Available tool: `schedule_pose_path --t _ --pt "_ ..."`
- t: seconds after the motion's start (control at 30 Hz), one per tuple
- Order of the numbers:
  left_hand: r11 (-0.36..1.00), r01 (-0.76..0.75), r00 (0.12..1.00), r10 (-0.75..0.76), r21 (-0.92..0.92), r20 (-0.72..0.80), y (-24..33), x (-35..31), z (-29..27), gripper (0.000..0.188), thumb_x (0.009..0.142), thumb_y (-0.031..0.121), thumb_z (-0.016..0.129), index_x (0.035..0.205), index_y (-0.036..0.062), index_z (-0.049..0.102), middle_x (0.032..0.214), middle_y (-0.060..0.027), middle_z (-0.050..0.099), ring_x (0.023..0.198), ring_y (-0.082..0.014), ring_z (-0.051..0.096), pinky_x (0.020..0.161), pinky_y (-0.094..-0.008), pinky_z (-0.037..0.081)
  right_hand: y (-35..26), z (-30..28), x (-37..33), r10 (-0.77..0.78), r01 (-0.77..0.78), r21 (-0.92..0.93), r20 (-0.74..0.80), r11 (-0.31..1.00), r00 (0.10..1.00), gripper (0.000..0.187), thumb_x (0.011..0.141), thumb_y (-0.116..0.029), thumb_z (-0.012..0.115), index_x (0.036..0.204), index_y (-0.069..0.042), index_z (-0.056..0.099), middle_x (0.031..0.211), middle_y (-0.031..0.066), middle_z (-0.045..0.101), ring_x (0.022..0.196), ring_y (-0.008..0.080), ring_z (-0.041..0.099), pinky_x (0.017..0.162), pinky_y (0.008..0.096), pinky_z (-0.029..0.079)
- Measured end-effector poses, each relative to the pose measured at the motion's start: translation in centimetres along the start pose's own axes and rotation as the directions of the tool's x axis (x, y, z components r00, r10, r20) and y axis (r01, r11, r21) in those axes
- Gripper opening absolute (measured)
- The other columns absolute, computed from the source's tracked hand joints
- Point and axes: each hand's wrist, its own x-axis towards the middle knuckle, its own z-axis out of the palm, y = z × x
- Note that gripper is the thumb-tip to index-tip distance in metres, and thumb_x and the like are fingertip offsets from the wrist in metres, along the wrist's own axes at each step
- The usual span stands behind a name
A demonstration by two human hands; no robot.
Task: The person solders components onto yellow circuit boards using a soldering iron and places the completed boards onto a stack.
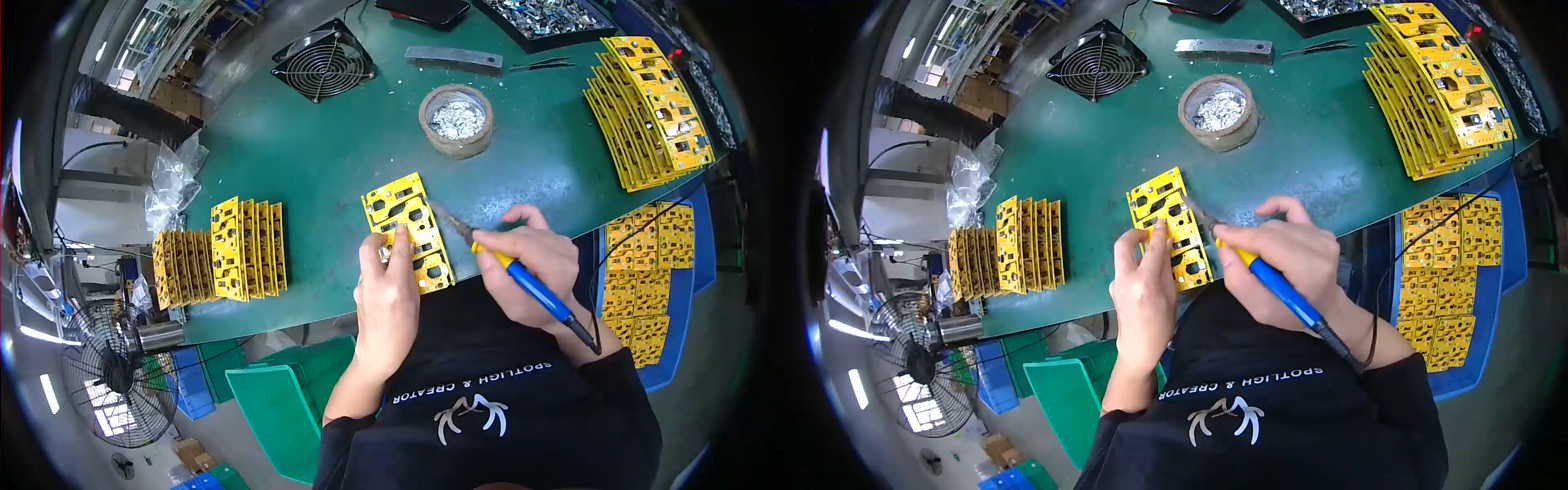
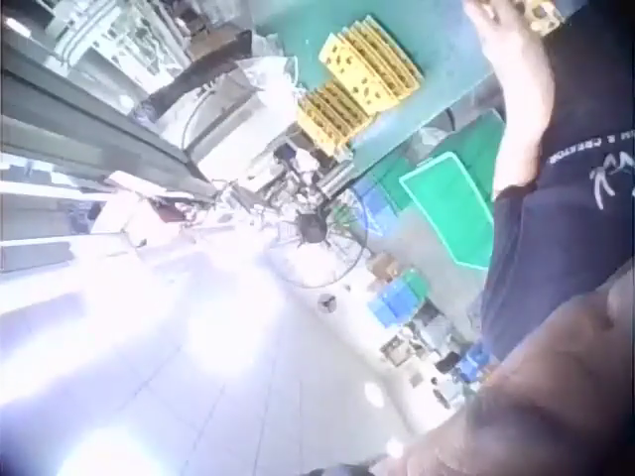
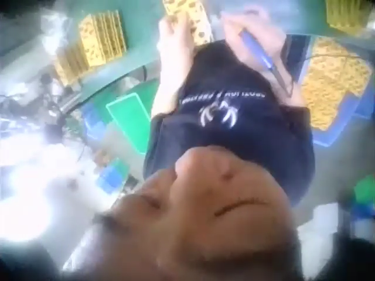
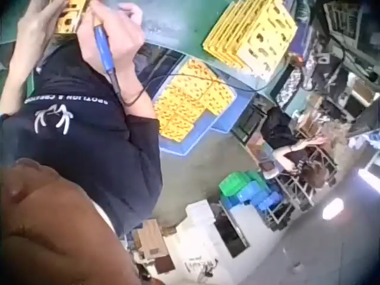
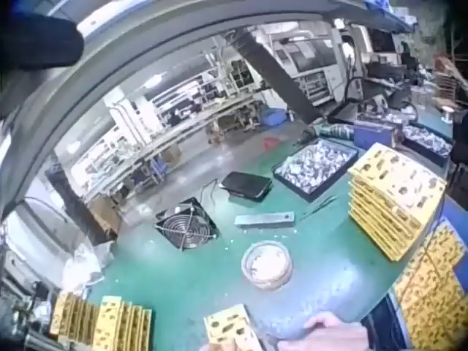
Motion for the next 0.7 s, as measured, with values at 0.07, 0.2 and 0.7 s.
schedule_pose_path --t 0.07,0.2,0.7 --pt "1.0 0.01 1.0 -0.009 0.016 -0.014 -0.3 0.4 0.3 0.031 0.1 0.005 0.069 0.13 0.0028 0.071 0.119 -0.0177 0.064 0.08 -0.0353 0.073 0.063 -0.0455 0.059 0.2 -0.4 0.6 -0.01 0.01 -0.018 -0.021 1.0 1.0 0.026 0.079 0.001 0.08 0.105 -0.002 0.079 0.081 0.0086 0.077 0.067 0.0205 0.073 0.086 0.0413 0.056" --pt "1.0 0.0 0.996 0.001 0.018 -0.092 -1.6 2.1 0.8 0.027 0.1 0.005 0.068 0.127 0.0019 0.072 0.115 -0.0185 0.066 0.079 -0.0348 0.073 0.065 -0.0442 0.059 1.4 -0.8 1.8 -0.009 -0.01 -0.14 -0.131 0.99 0.991 0.029 0.083 0.001 0.08 0.112 0.0 0.078 0.085 0.0116 0.077 0.073 0.0252 0.073 0.086 0.0395 0.055" --pt "0.978 -0.106 0.976 0.068 -0.18 -0.205 -1.9 -1.8 -0.7 0.012 0.093 -0.004 0.075 0.105 -0.003 0.074 0.11 -0.0156 0.071 0.08 -0.0288 0.072 0.071 -0.0362 0.058 -0.9 0.3 -1.2 -0.077 0.074 0.071 0.042 0.995 0.996 0.025 0.076 0.0 0.081 0.1 -0.002 0.079 0.075 0.0055 0.075 0.059 0.0177 0.069 0.084 0.0416 0.056"
